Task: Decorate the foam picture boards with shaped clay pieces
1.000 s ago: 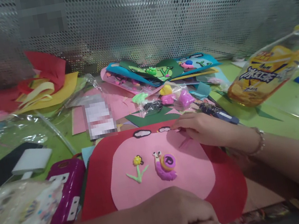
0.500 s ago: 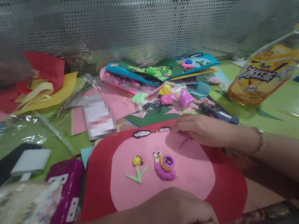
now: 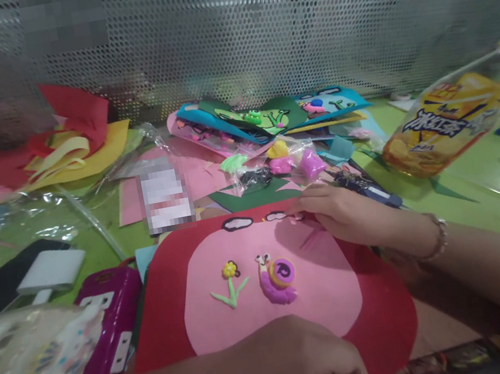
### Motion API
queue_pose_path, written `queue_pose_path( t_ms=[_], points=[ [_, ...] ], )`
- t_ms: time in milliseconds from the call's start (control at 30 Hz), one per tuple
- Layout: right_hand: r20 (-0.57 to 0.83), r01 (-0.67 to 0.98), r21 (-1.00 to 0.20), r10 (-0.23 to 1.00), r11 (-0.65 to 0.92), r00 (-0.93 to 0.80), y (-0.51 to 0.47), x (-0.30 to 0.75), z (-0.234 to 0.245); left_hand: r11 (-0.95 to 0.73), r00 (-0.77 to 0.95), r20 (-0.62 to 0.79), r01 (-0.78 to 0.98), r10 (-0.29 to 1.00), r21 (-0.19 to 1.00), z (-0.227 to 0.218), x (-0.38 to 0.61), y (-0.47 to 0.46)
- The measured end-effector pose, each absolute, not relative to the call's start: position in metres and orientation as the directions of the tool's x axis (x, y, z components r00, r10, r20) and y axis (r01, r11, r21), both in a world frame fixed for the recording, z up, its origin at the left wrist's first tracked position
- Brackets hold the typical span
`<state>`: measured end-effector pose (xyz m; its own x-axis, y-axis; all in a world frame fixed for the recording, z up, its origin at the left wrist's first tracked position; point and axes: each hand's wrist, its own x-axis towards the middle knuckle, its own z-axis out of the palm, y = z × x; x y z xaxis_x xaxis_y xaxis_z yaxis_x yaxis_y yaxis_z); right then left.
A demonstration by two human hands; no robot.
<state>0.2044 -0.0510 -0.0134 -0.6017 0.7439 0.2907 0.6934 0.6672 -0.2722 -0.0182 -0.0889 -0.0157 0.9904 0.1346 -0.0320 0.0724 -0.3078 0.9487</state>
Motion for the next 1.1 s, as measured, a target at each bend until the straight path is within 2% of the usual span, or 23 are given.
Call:
queue_pose_path(
  t_ms=[133,300,500,667,800,1100],
  points=[
    [0.267,0.687,-0.277,0.740,0.672,-0.617,-0.0510,0.2050,-0.0144,-0.318,0.991,-0.030,0.070,0.130,0.945,-0.0167,-0.0165,-0.0859],
    [0.279,0.698,-0.284,0.753,0.658,-0.596,-0.0507,0.2065,-0.0151,-0.329,1.000,-0.007,0.010,0.010,0.944,-0.0194,-0.0138,-0.0793],
    [0.274,0.715,-0.267,0.762,0.646,-0.586,-0.0515,0.2051,-0.0131,-0.312,0.997,-0.006,0.030,0.079,0.950,-0.0209,-0.0142,-0.0829],
    [0.256,0.712,-0.279,0.764,0.645,-0.592,-0.0516,0.2064,-0.0131,-0.317,0.999,0.041,-0.042,-0.010,0.947,-0.0228,-0.0140,-0.0804],
    [0.305,0.731,-0.295,0.785,0.616,-0.539,-0.0520,0.2071,-0.0139,-0.353,0.994,-0.008,0.047,0.109,0.934,-0.0188,-0.0153,-0.0835],
    [0.305,0.739,-0.279,0.787,0.613,-0.537,-0.0525,0.2060,-0.0152,-0.330,0.992,-0.024,0.064,0.125,0.942,-0.0133,-0.0177,-0.0886]
  ],
)
